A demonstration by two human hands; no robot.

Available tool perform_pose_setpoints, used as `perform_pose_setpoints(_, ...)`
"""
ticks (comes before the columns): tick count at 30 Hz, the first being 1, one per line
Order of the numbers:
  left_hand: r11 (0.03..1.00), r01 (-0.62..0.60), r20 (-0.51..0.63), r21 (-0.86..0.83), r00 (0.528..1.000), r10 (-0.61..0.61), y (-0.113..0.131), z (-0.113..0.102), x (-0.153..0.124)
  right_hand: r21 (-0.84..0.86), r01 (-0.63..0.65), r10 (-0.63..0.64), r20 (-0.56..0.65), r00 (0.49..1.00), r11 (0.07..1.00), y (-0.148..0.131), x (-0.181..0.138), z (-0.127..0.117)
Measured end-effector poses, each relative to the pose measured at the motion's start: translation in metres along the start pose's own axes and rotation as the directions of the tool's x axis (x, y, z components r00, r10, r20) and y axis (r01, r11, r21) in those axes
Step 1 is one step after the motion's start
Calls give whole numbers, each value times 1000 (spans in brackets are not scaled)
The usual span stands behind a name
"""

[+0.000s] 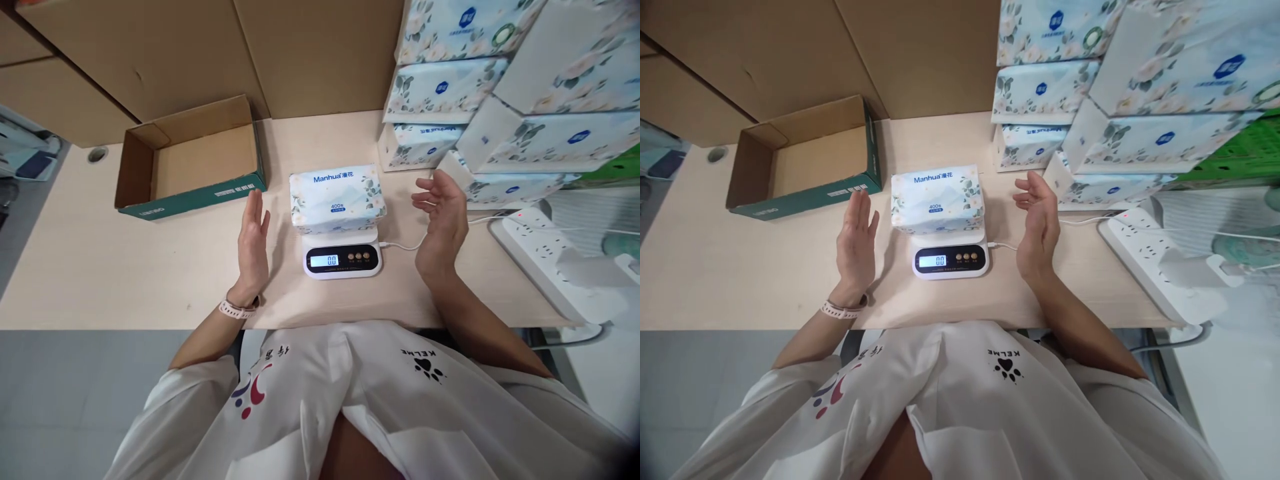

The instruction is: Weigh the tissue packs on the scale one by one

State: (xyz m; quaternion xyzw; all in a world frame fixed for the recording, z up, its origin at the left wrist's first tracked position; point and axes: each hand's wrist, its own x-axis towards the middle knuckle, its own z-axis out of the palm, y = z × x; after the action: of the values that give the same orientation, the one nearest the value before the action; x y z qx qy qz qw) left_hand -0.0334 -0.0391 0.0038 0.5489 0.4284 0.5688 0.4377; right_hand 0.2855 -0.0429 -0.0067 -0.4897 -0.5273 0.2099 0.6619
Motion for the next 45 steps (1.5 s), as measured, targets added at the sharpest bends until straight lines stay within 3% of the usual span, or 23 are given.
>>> perform_pose_setpoints(18,998,-4,188,-56,982,15,0,-1,-3,51,-46,37,169,985,998,-2,-9,4)
perform_pose_setpoints(38,995,75,171,-61,983,-64,5,1,-2,-44,-81,88,179,980,996,-14,-8,3)
perform_pose_setpoints(45,996,63,187,-69,981,-49,4,-1,-1,33,-55,48,171,984,998,-10,-7,2)
